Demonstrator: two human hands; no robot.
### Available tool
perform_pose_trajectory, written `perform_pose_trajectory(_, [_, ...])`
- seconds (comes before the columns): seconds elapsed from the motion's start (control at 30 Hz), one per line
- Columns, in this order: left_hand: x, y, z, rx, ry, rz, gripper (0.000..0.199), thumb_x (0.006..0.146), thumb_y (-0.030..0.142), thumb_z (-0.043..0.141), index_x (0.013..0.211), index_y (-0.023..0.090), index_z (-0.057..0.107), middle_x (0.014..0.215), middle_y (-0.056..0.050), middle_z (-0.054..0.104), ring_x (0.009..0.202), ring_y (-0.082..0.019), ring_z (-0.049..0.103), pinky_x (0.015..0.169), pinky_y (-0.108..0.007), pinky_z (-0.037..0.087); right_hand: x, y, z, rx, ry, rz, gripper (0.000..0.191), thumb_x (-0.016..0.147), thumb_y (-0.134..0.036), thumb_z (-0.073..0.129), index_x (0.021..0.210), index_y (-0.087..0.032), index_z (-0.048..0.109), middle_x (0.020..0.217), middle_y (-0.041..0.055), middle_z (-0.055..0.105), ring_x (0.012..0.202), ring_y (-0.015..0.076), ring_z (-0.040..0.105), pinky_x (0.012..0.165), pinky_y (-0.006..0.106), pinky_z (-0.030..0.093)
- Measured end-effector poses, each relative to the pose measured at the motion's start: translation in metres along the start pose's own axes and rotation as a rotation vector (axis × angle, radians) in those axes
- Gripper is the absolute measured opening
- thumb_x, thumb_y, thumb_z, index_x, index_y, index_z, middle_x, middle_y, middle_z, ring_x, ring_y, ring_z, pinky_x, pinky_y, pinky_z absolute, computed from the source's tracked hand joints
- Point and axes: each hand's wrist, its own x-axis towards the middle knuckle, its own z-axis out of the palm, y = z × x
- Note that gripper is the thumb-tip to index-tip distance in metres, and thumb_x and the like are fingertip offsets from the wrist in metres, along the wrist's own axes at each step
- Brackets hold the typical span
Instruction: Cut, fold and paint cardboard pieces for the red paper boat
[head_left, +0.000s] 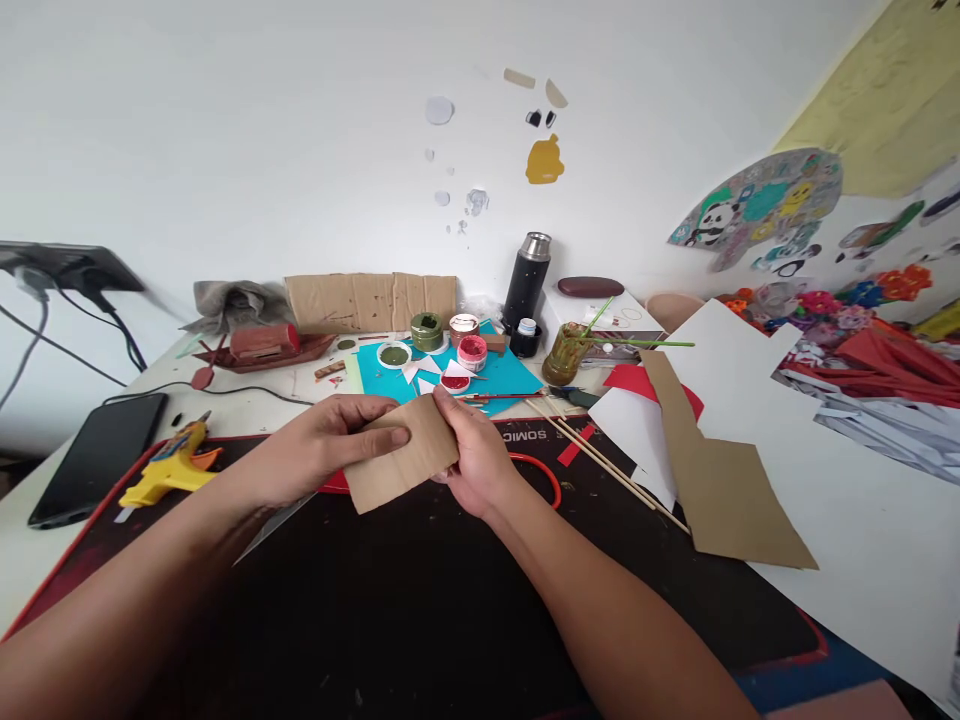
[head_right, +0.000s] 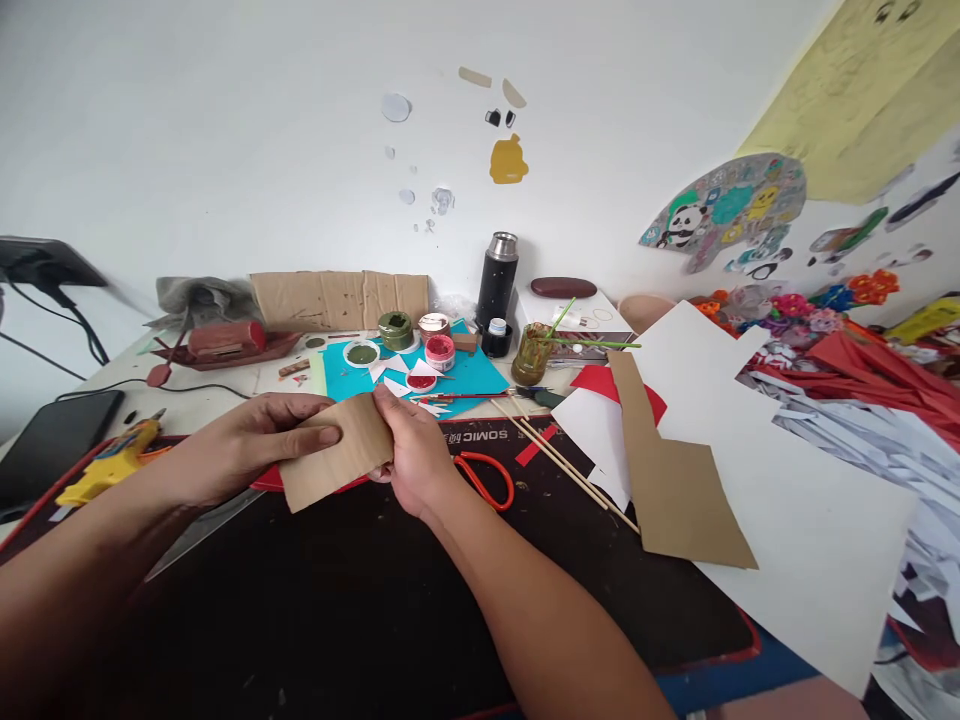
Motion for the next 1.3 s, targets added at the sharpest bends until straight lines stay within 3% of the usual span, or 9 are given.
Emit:
perform_pose_trajectory(0.17, [0.004, -0.01, 0.005, -0.153, -0.014, 0.03, 0.042, 0.073, 0.058, 0.101, 0.088, 0.021, 0.088, 0.083, -0.006, 0.082, 0.074, -0.019, 0.072, 0.068, -0.027, 0.058, -0.005, 0.0, 0.003, 0.033, -0.136, 0.077, 0.061, 0.072, -0.074, 0.093, 0.079, -0.021, 0.062, 0.053, -0.0079, 0.052, 0.039, 0.0072, 0.035, 0.034, 0.02, 0.022])
perform_pose_trajectory(0.33, [-0.002, -0.005, 0.008, -0.159, 0.023, 0.019, 0.037, 0.074, 0.053, 0.101, 0.089, 0.022, 0.089, 0.084, -0.006, 0.082, 0.074, -0.018, 0.072, 0.067, -0.025, 0.058, -0.005, -0.006, 0.002, -0.112, -0.03, -0.069, 0.061, 0.071, -0.075, 0.093, 0.076, -0.023, 0.062, 0.055, -0.008, 0.047, 0.043, 0.0094, 0.039, 0.035, 0.021, 0.021])
perform_pose_trajectory(0.47, [-0.006, -0.001, 0.009, -0.167, 0.038, 0.027, 0.041, 0.07, 0.055, 0.103, 0.084, 0.021, 0.088, 0.077, -0.005, 0.079, 0.068, -0.017, 0.07, 0.062, -0.024, 0.056, -0.006, -0.005, 0.004, -0.187, -0.033, -0.156, 0.063, 0.075, -0.079, 0.088, 0.069, -0.024, 0.057, 0.054, -0.0075, 0.044, 0.043, 0.0104, 0.039, 0.036, 0.024, 0.024])
perform_pose_trajectory(0.7, [0.001, -0.002, 0.007, -0.074, 0.065, 0.009, 0.049, 0.07, 0.064, 0.1, 0.081, 0.019, 0.084, 0.077, -0.005, 0.077, 0.068, -0.017, 0.066, 0.061, -0.026, 0.053, -0.002, 0.001, 0.002, -0.118, 0.033, -0.105, 0.058, 0.072, -0.073, 0.09, 0.073, -0.022, 0.063, 0.055, -0.0074, 0.045, 0.042, 0.0091, 0.035, 0.035, 0.023, 0.019])
perform_pose_trajectory(0.87, [-0.002, 0.006, 0.001, 0.058, 0.027, -0.041, 0.046, 0.079, 0.064, 0.093, 0.089, 0.02, 0.083, 0.083, -0.006, 0.077, 0.073, -0.021, 0.069, 0.063, -0.028, 0.053, 0.002, -0.005, -0.003, -0.126, 0.115, -0.048, 0.057, 0.069, -0.07, 0.094, 0.078, -0.023, 0.063, 0.059, -0.0053, 0.052, 0.047, 0.0123, 0.048, 0.036, 0.022, 0.024])
perform_pose_trajectory(1.03, [-0.003, 0.009, -0.001, 0.085, 0.021, -0.035, 0.042, 0.08, 0.06, 0.094, 0.085, 0.021, 0.082, 0.079, -0.004, 0.074, 0.07, -0.018, 0.065, 0.06, -0.026, 0.05, 0.003, -0.003, -0.007, -0.204, 0.079, -0.125, 0.058, 0.073, -0.075, 0.091, 0.08, -0.024, 0.066, 0.064, -0.0034, 0.056, 0.05, 0.0148, 0.053, 0.037, 0.023, 0.03])
perform_pose_trajectory(1.3, [-0.003, -0.002, 0.01, -0.125, 0.046, 0.032, 0.047, 0.072, 0.061, 0.1, 0.086, 0.019, 0.084, 0.081, -0.006, 0.078, 0.072, -0.018, 0.068, 0.066, -0.027, 0.054, -0.003, 0.004, 0.004, -0.145, 0.022, -0.097, 0.058, 0.072, -0.074, 0.091, 0.074, -0.023, 0.065, 0.055, -0.0076, 0.044, 0.045, 0.0102, 0.035, 0.039, 0.024, 0.021])
